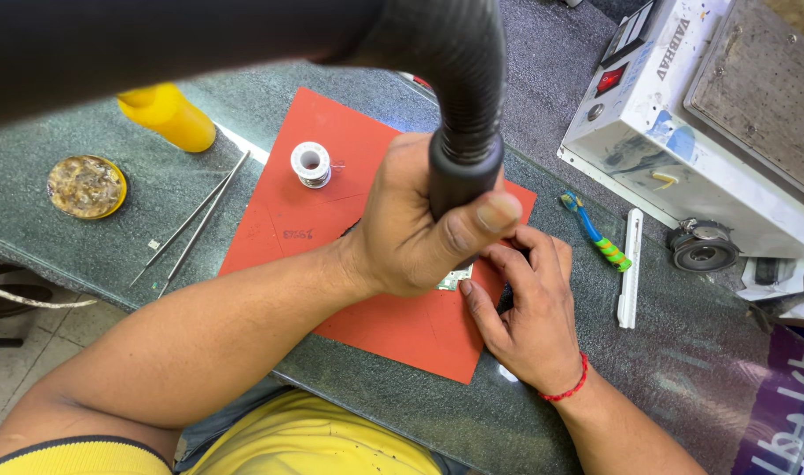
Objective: The person heats a circuit board with a heat gun and presses down on the components with their fingers.
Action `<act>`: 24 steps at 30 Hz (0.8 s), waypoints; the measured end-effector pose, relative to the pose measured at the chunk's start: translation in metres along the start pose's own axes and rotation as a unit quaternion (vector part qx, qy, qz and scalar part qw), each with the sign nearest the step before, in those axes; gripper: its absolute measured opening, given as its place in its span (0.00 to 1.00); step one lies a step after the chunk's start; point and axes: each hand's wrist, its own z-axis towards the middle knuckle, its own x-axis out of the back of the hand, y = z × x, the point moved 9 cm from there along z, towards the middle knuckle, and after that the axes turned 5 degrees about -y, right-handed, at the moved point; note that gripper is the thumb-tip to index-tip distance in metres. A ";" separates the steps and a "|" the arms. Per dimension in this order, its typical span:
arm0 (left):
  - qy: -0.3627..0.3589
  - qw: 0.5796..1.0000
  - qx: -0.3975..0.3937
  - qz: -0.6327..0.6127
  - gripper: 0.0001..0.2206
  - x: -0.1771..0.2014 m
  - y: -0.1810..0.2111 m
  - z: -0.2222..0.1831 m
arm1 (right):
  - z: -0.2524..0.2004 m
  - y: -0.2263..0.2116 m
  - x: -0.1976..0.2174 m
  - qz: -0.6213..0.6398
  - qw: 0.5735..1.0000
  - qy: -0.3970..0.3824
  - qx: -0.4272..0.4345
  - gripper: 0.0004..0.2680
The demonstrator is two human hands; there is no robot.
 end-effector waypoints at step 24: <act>-0.031 0.999 0.020 -0.024 0.16 -0.003 -0.008 -0.004 | 0.003 0.002 0.003 0.027 1.000 0.002 0.004 0.15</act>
